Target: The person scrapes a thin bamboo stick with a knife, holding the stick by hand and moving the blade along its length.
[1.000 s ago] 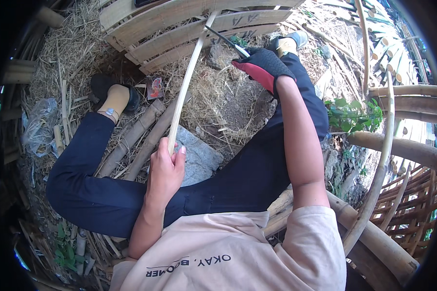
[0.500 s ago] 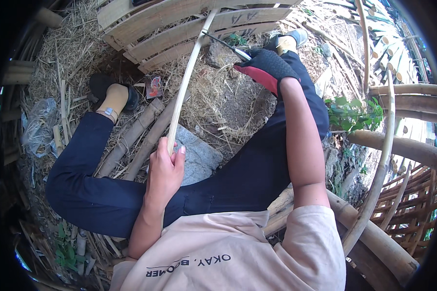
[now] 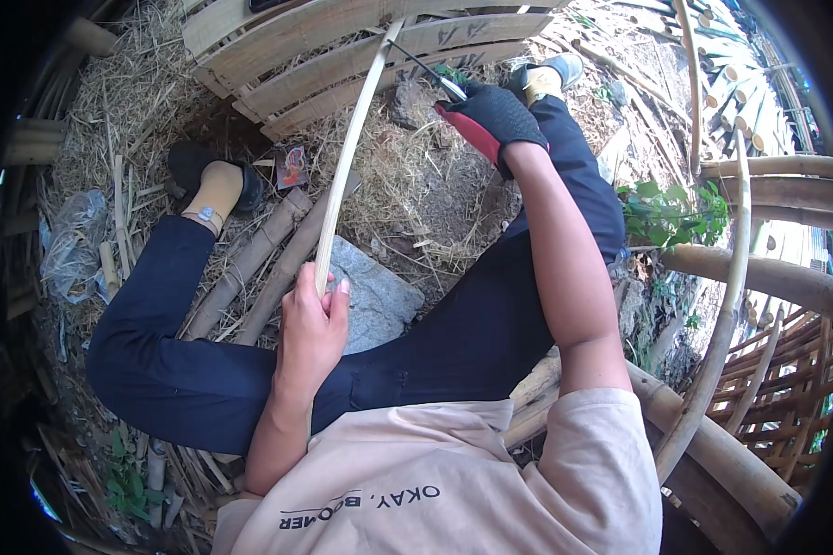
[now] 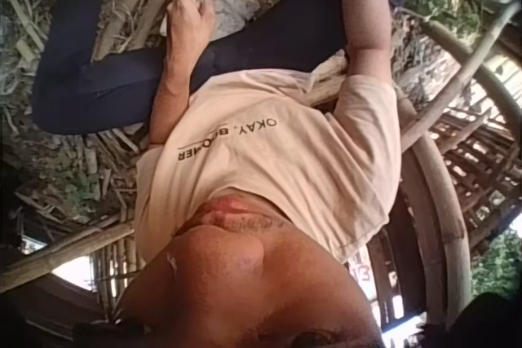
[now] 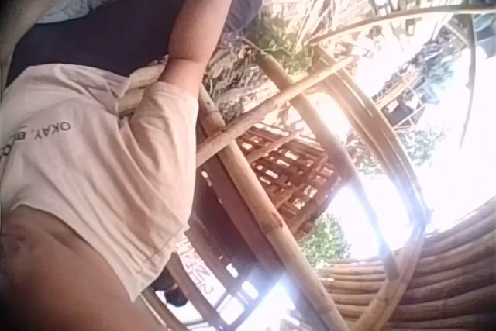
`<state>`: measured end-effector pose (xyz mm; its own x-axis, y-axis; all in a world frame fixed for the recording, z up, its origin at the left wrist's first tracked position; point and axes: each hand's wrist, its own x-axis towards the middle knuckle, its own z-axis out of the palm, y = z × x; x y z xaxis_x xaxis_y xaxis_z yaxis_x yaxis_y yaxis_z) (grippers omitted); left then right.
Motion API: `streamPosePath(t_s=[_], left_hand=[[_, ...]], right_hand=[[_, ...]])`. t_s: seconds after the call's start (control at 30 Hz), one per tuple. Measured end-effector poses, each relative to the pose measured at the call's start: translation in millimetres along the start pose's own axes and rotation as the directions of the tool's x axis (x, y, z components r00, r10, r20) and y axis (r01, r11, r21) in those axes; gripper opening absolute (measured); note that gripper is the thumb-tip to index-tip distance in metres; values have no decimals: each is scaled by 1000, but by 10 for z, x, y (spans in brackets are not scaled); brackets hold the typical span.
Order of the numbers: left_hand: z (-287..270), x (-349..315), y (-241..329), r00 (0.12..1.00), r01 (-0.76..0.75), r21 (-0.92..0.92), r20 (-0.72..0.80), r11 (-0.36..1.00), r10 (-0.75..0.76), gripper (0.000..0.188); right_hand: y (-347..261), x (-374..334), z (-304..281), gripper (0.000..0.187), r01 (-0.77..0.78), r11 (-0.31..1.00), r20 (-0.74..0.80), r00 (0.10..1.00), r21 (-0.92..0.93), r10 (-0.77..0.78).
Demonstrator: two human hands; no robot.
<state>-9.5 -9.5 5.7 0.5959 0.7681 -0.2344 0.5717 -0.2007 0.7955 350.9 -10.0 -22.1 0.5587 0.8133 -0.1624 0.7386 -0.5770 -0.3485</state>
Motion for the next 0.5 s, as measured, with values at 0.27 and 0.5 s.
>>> streamPosePath(t_s=[0.27,0.5], left_hand=[[-20,4,69,995,46,-14,89,999,-45,24],[22,-13,53,998,-11,2,68,1000,11,24]], right_hand=[[-7,-62,-192,61,-94,994,-152,983,59,102],[122,-22,-132,63,-81,993,-74,994,-88,74]])
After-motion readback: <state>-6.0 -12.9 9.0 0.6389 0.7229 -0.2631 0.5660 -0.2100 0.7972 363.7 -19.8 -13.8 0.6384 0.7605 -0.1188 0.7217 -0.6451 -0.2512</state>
